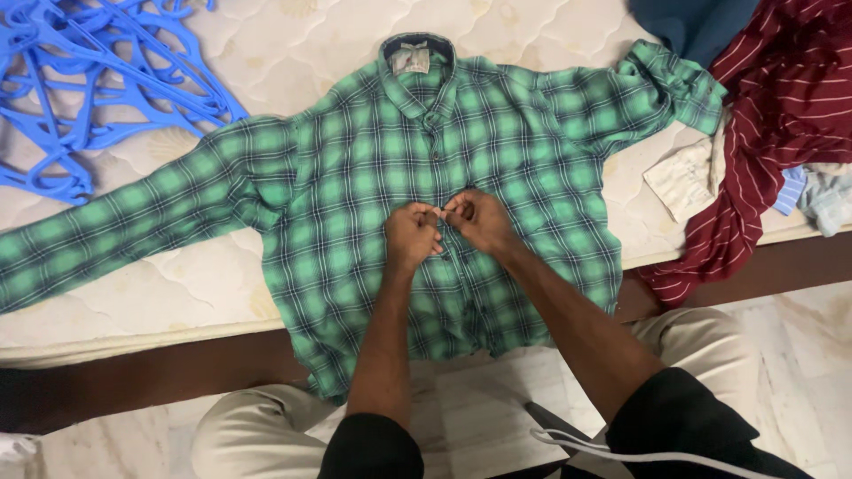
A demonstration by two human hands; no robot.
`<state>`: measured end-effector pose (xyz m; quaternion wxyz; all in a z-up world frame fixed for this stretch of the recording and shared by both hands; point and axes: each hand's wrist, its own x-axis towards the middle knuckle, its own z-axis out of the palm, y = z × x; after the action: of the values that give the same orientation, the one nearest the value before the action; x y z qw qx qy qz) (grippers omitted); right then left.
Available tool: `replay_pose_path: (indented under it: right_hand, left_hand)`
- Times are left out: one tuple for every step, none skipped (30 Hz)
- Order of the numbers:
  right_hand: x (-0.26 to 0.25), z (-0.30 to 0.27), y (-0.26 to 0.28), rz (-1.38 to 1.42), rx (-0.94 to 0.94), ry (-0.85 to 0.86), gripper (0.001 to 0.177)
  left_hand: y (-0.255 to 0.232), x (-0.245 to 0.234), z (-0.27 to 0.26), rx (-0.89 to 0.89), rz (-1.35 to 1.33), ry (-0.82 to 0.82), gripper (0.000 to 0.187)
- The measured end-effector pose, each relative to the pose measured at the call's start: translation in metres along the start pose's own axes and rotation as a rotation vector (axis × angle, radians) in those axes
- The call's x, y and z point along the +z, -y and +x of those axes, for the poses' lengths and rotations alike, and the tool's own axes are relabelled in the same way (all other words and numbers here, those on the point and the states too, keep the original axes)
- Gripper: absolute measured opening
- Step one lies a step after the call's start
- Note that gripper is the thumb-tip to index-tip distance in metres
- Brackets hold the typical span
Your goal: The person lays a green plaid shirt on a mattress, smooths it out, and buttons it up. They then place a blue hanger into the shirt and adjust the collar and shoulders.
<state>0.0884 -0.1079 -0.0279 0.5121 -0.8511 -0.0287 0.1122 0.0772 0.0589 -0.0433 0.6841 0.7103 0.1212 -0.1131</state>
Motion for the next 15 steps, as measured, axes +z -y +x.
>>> replay_pose_path:
  right_hand:
    - [-0.001, 0.0, 0.005, -0.019, 0.047, 0.011, 0.019]
    - [-0.002, 0.0, 0.01, -0.038, 0.093, 0.022, 0.019]
    - [-0.003, 0.0, 0.013, -0.054, 0.098, 0.03, 0.019]
    - [-0.004, 0.0, 0.015, -0.069, 0.103, 0.038, 0.02]
    - [-0.004, 0.001, 0.017, -0.084, 0.105, 0.048, 0.021]
    - [-0.005, 0.001, 0.018, -0.085, 0.095, 0.049, 0.02]
    - [-0.006, 0.001, 0.018, -0.086, 0.085, 0.052, 0.019]
    - [-0.006, 0.001, 0.019, -0.086, 0.075, 0.055, 0.018]
    - [-0.006, 0.001, 0.02, -0.111, 0.096, 0.061, 0.017]
    - [-0.007, 0.002, 0.021, -0.136, 0.117, 0.067, 0.017]
    - [-0.006, 0.002, 0.022, -0.16, 0.138, 0.071, 0.017]
    - [-0.005, 0.002, 0.023, -0.15, 0.137, 0.073, 0.017]
    - [-0.006, 0.002, 0.023, -0.142, 0.138, 0.073, 0.017]
    - [-0.006, 0.001, 0.023, -0.135, 0.139, 0.073, 0.016]
    - [-0.007, 0.001, 0.022, -0.117, 0.134, 0.069, 0.016]
  left_hand:
    - [-0.002, 0.0, -0.001, 0.004, 0.02, -0.004, 0.02]
    - [-0.003, -0.001, -0.002, 0.009, 0.04, -0.008, 0.02]
    - [-0.005, 0.0, -0.004, 0.012, 0.059, -0.012, 0.02]
    - [-0.006, 0.001, -0.006, 0.01, 0.075, -0.019, 0.02]
    - [-0.009, 0.001, -0.007, 0.008, 0.09, -0.029, 0.02]
    - [-0.011, 0.001, -0.007, 0.007, 0.105, -0.038, 0.02]
    - [-0.012, 0.001, -0.008, 0.007, 0.095, -0.035, 0.02]
    - [-0.013, 0.0, -0.009, 0.007, 0.085, -0.032, 0.021]
    - [-0.014, 0.0, -0.01, 0.008, 0.075, -0.027, 0.021]
    - [-0.014, 0.0, -0.01, 0.004, 0.09, -0.028, 0.021]
    - [-0.015, 0.0, -0.01, 0.002, 0.106, -0.027, 0.021]
    - [-0.015, 0.0, -0.01, -0.001, 0.122, -0.026, 0.022]
    - [-0.014, 0.0, -0.01, 0.008, 0.112, -0.028, 0.022]
    - [-0.013, -0.001, -0.01, 0.018, 0.102, -0.03, 0.022]
    - [-0.013, -0.001, -0.01, 0.027, 0.094, -0.034, 0.022]
